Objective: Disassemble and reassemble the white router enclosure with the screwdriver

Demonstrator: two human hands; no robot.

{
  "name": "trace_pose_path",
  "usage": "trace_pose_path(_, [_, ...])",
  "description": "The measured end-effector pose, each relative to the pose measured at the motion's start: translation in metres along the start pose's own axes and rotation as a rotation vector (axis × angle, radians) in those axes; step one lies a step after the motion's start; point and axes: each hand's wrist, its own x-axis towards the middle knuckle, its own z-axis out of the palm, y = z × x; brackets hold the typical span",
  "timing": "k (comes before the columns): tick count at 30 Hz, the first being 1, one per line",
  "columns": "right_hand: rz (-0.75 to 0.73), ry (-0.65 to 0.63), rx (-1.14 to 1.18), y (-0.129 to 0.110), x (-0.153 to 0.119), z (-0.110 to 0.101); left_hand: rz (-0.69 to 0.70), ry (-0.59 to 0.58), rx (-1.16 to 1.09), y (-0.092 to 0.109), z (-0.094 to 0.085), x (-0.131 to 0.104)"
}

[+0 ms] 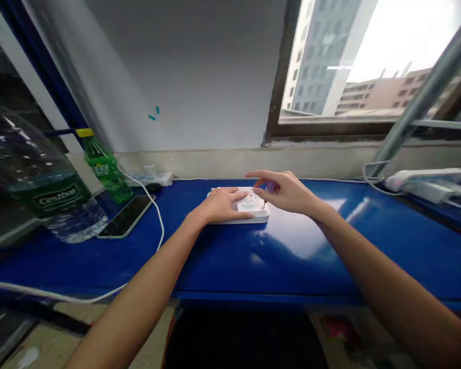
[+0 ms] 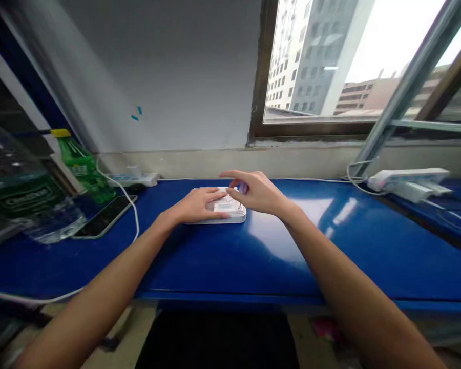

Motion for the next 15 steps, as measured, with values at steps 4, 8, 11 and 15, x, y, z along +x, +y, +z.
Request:
trace_pose_path(4, [0.002,-0.007,0.036,0.004,0.0003,0.001,-0.007,-0.003,-0.004,0.0005,-0.0005,0.0011])
trace_pose_path(8, [-0.016,-0.025,0.083,0.0009,-0.0006,-0.0013,-0.016,0.002,-0.013,0.0006,-0.0013,0.0004])
trace_pose_path(11, [-0.001,-0.027,0.066,-0.0008,-0.0001,-0.002,-0.02,0.006,-0.018,0.0,-0.0015,-0.0001])
trace_pose_path(15, [0.036,-0.039,0.074,0.0025,0.0007,-0.0004,-0.017,0.009,-0.022,-0.0012,-0.0011,0.0003])
